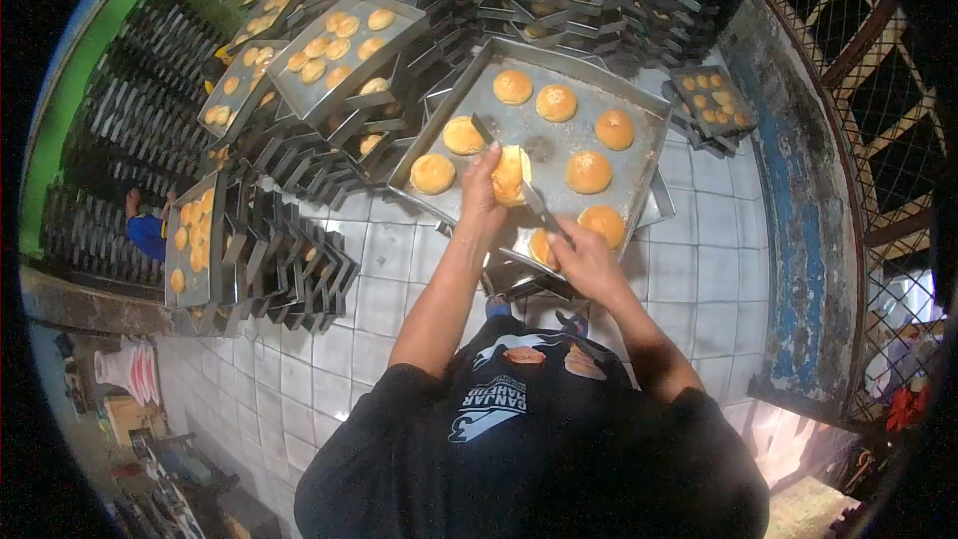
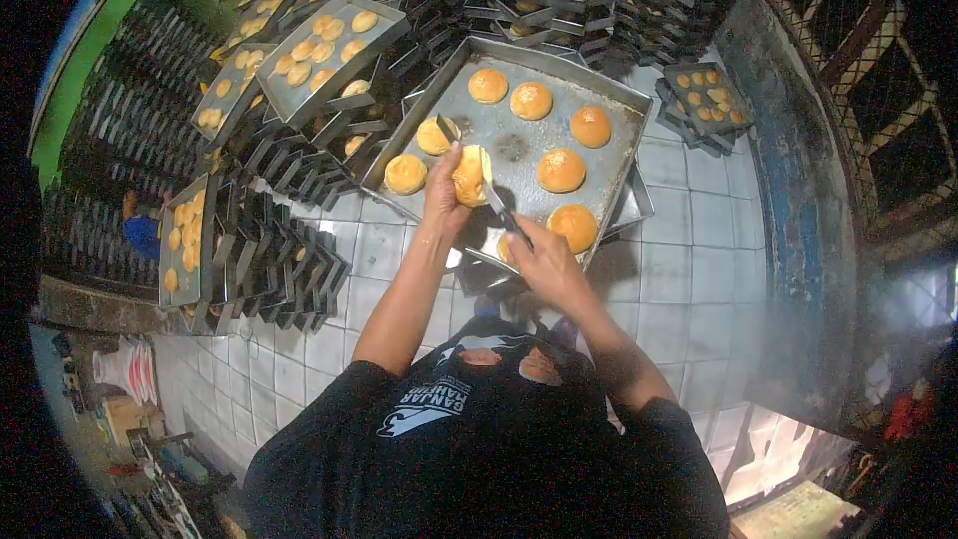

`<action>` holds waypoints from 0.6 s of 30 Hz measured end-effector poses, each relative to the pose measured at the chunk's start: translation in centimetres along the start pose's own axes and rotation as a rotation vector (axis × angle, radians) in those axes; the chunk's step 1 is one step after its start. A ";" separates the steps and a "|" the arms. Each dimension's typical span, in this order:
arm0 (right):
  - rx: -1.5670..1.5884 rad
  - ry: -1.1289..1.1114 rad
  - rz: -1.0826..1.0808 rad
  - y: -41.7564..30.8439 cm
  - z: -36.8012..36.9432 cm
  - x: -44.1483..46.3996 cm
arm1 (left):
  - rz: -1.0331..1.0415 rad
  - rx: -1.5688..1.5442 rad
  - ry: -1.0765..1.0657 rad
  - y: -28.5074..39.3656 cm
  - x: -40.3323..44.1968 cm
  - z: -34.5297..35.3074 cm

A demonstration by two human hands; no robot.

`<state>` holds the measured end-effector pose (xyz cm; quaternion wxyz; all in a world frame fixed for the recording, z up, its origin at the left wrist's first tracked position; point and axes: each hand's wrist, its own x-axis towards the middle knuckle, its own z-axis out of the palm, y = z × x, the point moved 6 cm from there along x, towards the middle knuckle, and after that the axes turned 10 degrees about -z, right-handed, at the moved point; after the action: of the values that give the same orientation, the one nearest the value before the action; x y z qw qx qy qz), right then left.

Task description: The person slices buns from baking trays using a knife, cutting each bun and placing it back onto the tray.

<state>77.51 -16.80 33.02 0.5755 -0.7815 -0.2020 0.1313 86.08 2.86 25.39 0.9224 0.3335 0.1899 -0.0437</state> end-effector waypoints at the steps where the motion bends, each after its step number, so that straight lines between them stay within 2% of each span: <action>1: 0.004 0.000 -0.016 -0.2 -0.2 -1.7 | 0.037 0.018 0.009 1.3 -0.1 -0.1; 3: 0.004 -0.017 -0.032 0.1 0.0 -3.6 | 0.080 0.024 0.030 2.4 -0.4 -0.5; 5: 0.140 -0.019 0.122 1.8 0.5 -4.7 | 0.027 0.040 -0.007 1.9 -0.7 -0.4; 8: 0.056 0.011 0.039 2.0 1.2 -0.5 | -0.027 0.035 0.022 -1.6 -0.8 0.1; 11: 0.085 0.006 0.040 1.4 1.4 1.6 | 0.022 0.003 0.041 -0.8 0.1 -0.1; 13: 0.037 -0.020 0.020 0.9 1.1 0.0 | 0.038 -0.018 0.049 1.1 0.4 -0.1; 15: 0.109 -0.028 0.110 0.8 0.9 -2.7 | 0.099 0.054 0.098 3.3 -0.8 0.5; 18: 0.131 -0.016 0.116 2.3 1.8 -2.4 | 0.028 0.083 0.064 1.2 -0.7 -0.7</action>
<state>74.97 -17.01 30.20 0.6150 -0.7516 -0.1521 0.1836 85.46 4.19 25.86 0.9018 0.3751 0.2129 -0.0280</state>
